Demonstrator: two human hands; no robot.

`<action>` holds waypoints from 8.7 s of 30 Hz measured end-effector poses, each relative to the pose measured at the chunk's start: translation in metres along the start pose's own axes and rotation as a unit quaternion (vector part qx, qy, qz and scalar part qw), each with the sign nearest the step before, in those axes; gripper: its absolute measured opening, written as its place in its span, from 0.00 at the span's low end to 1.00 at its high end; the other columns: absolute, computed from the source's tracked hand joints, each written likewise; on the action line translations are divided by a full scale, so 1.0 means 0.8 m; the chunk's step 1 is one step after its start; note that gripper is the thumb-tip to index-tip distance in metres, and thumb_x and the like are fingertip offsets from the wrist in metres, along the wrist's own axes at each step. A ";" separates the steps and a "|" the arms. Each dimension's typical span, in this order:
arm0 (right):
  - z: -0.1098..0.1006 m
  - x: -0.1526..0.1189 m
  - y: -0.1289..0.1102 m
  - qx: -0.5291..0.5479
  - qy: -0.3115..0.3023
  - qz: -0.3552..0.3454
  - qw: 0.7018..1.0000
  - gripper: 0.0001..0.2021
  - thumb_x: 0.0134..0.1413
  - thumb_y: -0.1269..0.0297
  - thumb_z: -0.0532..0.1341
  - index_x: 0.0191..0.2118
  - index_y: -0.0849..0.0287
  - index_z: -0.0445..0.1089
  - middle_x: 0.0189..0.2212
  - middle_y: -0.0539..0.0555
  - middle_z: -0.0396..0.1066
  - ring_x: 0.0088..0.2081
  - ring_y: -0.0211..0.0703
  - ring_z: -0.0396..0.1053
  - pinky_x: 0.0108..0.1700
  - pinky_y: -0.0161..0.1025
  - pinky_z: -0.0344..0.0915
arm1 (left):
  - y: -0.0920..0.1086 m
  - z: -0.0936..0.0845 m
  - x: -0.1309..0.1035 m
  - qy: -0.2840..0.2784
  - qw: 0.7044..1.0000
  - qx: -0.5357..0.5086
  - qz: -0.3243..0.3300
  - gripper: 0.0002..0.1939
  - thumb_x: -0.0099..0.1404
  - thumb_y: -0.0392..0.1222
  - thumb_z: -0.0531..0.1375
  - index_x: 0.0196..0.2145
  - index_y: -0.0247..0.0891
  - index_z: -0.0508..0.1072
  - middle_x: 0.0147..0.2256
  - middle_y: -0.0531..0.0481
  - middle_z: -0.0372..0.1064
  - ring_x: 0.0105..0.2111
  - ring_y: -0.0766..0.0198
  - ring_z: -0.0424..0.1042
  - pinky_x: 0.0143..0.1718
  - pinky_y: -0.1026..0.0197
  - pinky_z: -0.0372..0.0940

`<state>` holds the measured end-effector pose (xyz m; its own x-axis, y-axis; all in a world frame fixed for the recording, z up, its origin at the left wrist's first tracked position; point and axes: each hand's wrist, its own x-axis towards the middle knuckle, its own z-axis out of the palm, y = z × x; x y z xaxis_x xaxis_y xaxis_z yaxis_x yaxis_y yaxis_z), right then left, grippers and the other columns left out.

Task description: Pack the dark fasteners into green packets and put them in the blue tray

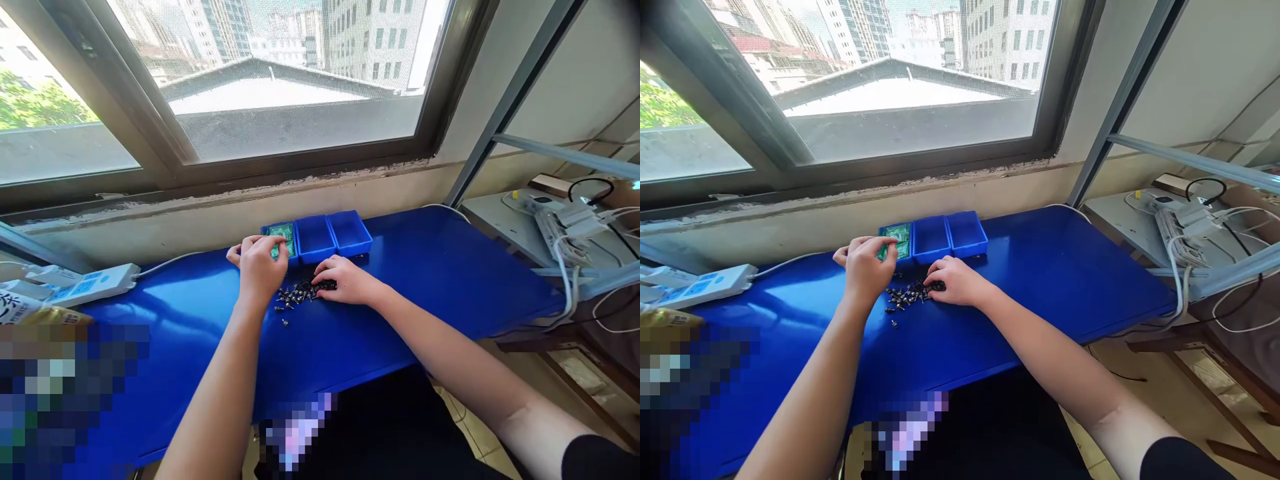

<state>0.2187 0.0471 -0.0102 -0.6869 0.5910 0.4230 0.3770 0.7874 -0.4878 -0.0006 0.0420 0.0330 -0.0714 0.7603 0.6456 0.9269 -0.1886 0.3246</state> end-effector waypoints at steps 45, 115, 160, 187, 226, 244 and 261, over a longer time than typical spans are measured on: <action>0.012 0.029 0.009 0.429 0.216 0.239 0.844 0.18 0.44 0.53 0.73 0.37 0.59 0.74 0.34 0.54 0.79 0.38 0.43 0.78 0.46 0.43 0.74 | 0.026 0.021 -0.038 -0.076 0.981 -0.102 0.147 0.09 0.72 0.41 0.57 0.43 0.42 0.77 0.40 0.46 0.79 0.41 0.54 0.78 0.47 0.52 0.68; 0.014 0.018 -0.015 0.237 0.160 0.170 0.943 0.10 0.55 0.60 0.66 0.41 0.57 0.75 0.35 0.52 0.77 0.35 0.40 0.74 0.36 0.36 0.69 | 0.007 0.024 -0.059 -0.134 0.953 -0.273 -0.001 0.09 0.70 0.45 0.60 0.41 0.40 0.78 0.32 0.52 0.77 0.28 0.66 0.71 0.30 0.64 0.64; 0.024 0.022 -0.007 0.347 0.180 0.213 0.895 0.15 0.52 0.54 0.69 0.41 0.59 0.79 0.37 0.57 0.81 0.38 0.47 0.78 0.46 0.45 0.74 | 0.003 0.017 -0.058 -0.136 0.953 -0.271 -0.012 0.14 0.70 0.51 0.59 0.42 0.40 0.78 0.25 0.55 0.70 0.22 0.68 0.64 0.26 0.65 0.60; 0.026 0.020 -0.009 0.312 0.176 0.173 0.918 0.15 0.54 0.55 0.69 0.45 0.58 0.79 0.39 0.56 0.81 0.38 0.46 0.79 0.43 0.42 0.74 | 0.001 0.015 -0.057 -0.199 0.935 -0.293 -0.017 0.14 0.73 0.51 0.55 0.38 0.39 0.74 0.27 0.54 0.71 0.27 0.66 0.68 0.30 0.64 0.62; 0.022 0.020 -0.010 0.295 0.176 0.172 0.923 0.15 0.54 0.57 0.69 0.45 0.59 0.80 0.38 0.56 0.82 0.37 0.46 0.79 0.42 0.42 0.74 | -0.002 0.024 -0.057 -0.210 0.916 -0.340 -0.025 0.10 0.74 0.49 0.54 0.40 0.41 0.69 0.26 0.55 0.69 0.27 0.65 0.69 0.32 0.63 0.63; 0.025 0.019 -0.008 0.308 0.169 0.178 0.919 0.16 0.54 0.55 0.69 0.45 0.58 0.80 0.41 0.56 0.81 0.40 0.48 0.79 0.46 0.44 0.75 | 0.004 0.017 -0.056 -0.213 0.929 -0.303 -0.013 0.16 0.75 0.52 0.51 0.35 0.40 0.69 0.25 0.54 0.70 0.25 0.66 0.67 0.30 0.63 0.60; 0.026 0.020 -0.007 0.339 0.176 0.179 0.907 0.17 0.53 0.52 0.69 0.43 0.59 0.80 0.38 0.57 0.81 0.38 0.47 0.79 0.44 0.43 0.74 | 0.003 0.018 -0.057 -0.192 0.926 -0.325 -0.019 0.13 0.73 0.51 0.56 0.38 0.40 0.73 0.25 0.55 0.69 0.26 0.66 0.68 0.30 0.63 0.62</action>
<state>0.1925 0.0489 -0.0167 -0.3100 0.9011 0.3032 -0.0138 0.3146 -0.9491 0.0101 0.0159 -0.0058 0.1538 0.9154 0.3721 0.5004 -0.3969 0.7695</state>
